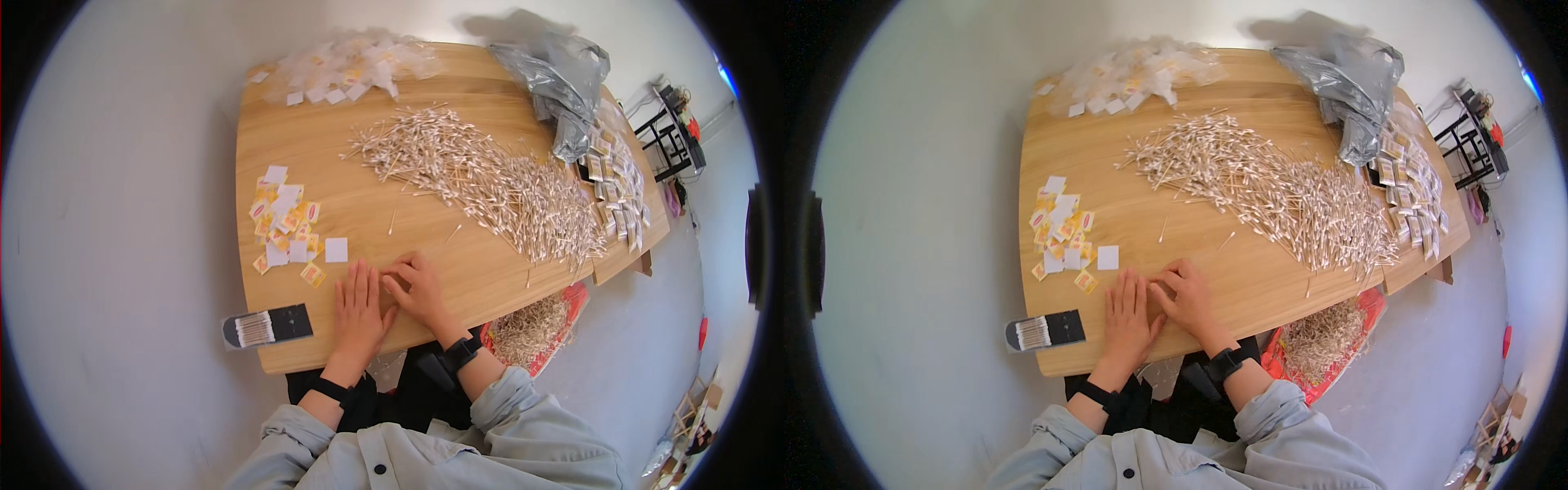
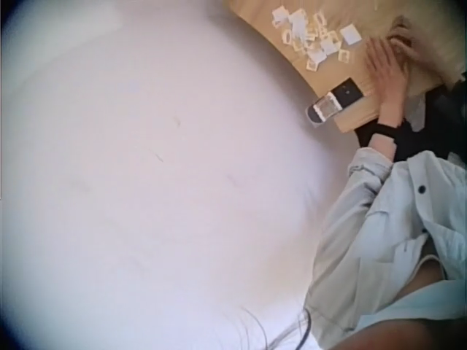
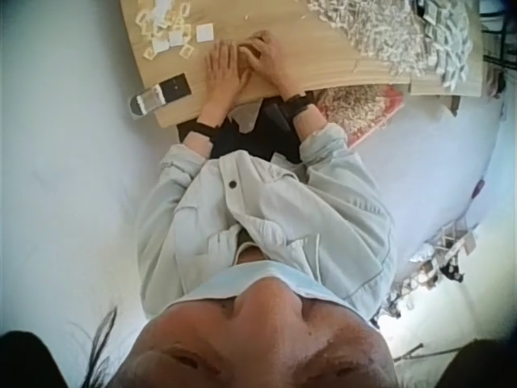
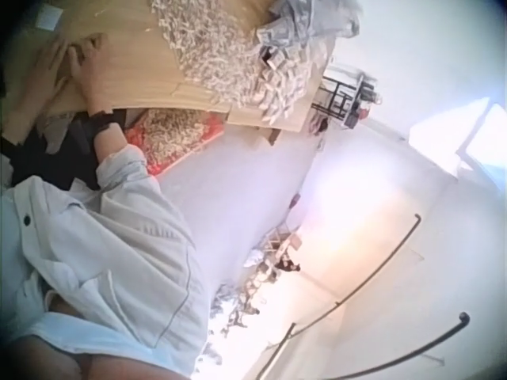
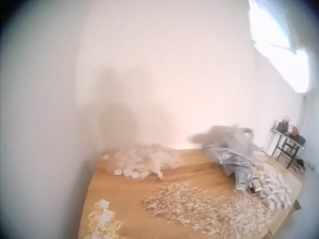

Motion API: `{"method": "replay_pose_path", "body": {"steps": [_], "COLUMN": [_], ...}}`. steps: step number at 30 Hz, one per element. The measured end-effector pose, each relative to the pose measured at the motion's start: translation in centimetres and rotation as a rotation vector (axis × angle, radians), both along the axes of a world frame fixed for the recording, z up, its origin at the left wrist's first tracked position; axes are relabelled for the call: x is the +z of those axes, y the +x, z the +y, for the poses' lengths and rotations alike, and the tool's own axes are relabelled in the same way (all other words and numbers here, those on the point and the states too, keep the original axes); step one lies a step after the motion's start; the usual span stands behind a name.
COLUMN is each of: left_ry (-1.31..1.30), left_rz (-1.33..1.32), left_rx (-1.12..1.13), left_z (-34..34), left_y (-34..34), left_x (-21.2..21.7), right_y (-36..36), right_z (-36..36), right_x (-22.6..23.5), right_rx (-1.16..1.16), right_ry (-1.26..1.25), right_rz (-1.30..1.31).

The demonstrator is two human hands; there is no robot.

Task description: Organize cotton swabs into neat rows and place them into small plastic bags.

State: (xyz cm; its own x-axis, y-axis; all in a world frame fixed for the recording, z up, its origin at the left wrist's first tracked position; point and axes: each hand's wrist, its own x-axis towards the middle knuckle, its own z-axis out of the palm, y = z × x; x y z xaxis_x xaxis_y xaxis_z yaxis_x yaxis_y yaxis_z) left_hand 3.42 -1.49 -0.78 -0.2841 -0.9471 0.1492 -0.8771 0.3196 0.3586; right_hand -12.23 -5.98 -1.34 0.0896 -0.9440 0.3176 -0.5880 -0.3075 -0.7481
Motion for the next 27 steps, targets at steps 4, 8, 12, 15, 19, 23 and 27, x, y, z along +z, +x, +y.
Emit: {"method": "replay_pose_path", "body": {"steps": [4,8,12,15,19,23,27], "left_ry": [0.046,0.024,-0.019,-0.006,0.035,0.019,0.014], "left_rz": [-0.044,-0.039,-0.026,-0.048,-0.041,-0.074,-0.057], "left_rx": [-0.016,-0.003,-0.012,-0.045,-0.054,-0.034,-0.029], "left_z": [0.0,0.0,-0.1,0.0,-0.1,-0.4,-0.3], "left_y": [-0.6,-0.8,-1.0,-0.6,-0.7,-0.8,-0.7], "left_x": [-0.3,0.1,0.1,-0.2,-0.1,0.1,0.2], "right_y": [-1.5,-3.4,-5.0,-4.7,-4.0,-2.9,-3.1], "right_z": [-3.0,-8.9,-11.2,-10.3,-5.3,-2.0,-6.4], "right_x": [-0.3,0.8,1.3,0.7,-0.3,-0.2,2.1], "right_rx": [-0.365,-0.441,-0.431,-0.409,-0.292,-0.152,-0.377], "right_ry": [0.049,0.022,0.135,0.053,0.013,0.040,0.100], "right_rz": [-0.163,-0.004,0.141,0.105,0.158,0.138,0.021]}}
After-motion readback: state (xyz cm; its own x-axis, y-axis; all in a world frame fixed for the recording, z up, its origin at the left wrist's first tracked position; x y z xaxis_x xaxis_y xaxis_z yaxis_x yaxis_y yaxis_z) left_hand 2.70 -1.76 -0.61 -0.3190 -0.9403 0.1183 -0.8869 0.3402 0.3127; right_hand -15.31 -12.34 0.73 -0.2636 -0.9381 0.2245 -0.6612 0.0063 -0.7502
